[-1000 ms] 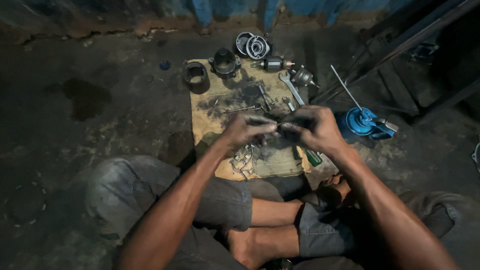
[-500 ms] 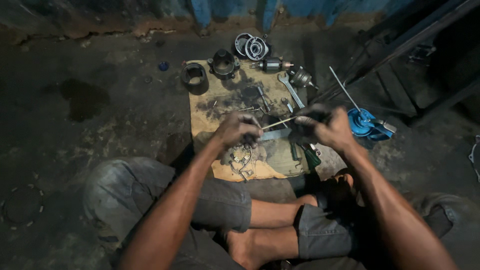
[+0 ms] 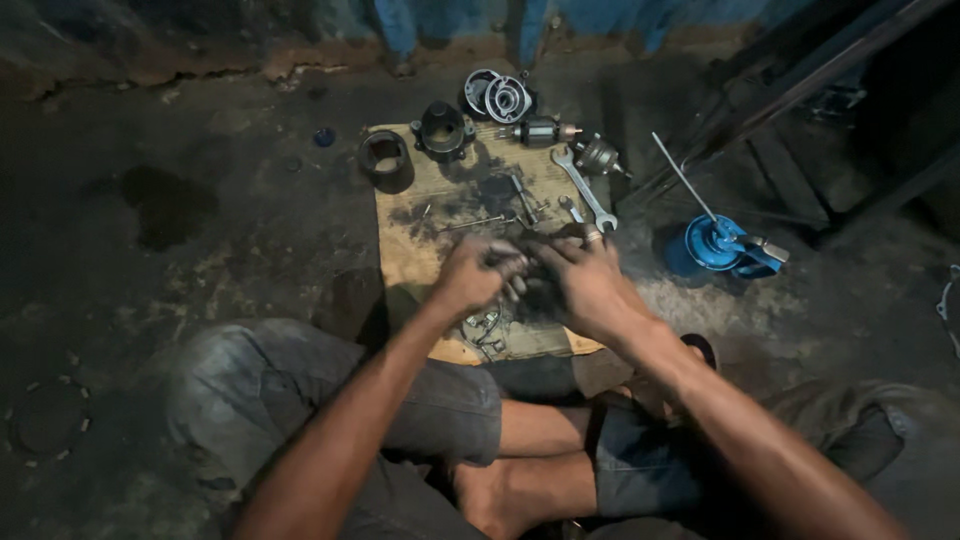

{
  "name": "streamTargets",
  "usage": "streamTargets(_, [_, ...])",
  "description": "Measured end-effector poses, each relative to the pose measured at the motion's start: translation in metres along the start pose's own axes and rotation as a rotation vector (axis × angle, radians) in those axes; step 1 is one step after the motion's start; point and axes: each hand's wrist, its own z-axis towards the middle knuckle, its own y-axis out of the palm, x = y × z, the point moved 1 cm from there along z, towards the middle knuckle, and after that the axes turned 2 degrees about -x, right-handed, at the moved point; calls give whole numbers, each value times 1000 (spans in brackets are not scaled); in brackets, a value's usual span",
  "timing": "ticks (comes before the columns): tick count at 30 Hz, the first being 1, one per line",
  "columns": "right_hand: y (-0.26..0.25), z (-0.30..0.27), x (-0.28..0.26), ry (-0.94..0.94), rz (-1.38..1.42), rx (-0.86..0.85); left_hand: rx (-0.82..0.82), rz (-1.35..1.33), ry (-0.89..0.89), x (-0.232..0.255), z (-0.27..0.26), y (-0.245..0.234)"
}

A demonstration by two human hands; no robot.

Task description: The person reassembles a motor housing and cleans internal components by hand using a small metal strip on a wooden board.

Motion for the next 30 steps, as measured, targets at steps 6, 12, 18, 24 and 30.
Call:
streamTargets(6, [-2, 3, 11, 446, 844, -282, 188, 408, 211, 26, -15, -5])
streamTargets(12, [-19, 5, 8, 732, 909, -374, 287, 499, 285, 20, -17, -7])
streamTargets(18, [-6, 5, 7, 340, 802, -23, 338, 425, 238, 10, -10, 5])
streamTargets(24, [-9, 11, -6, 226, 202, -322, 108, 629, 111, 40, -24, 6])
streamTargets(30, [-13, 14, 17, 599, 693, -614, 93, 499, 363, 28, -11, -8])
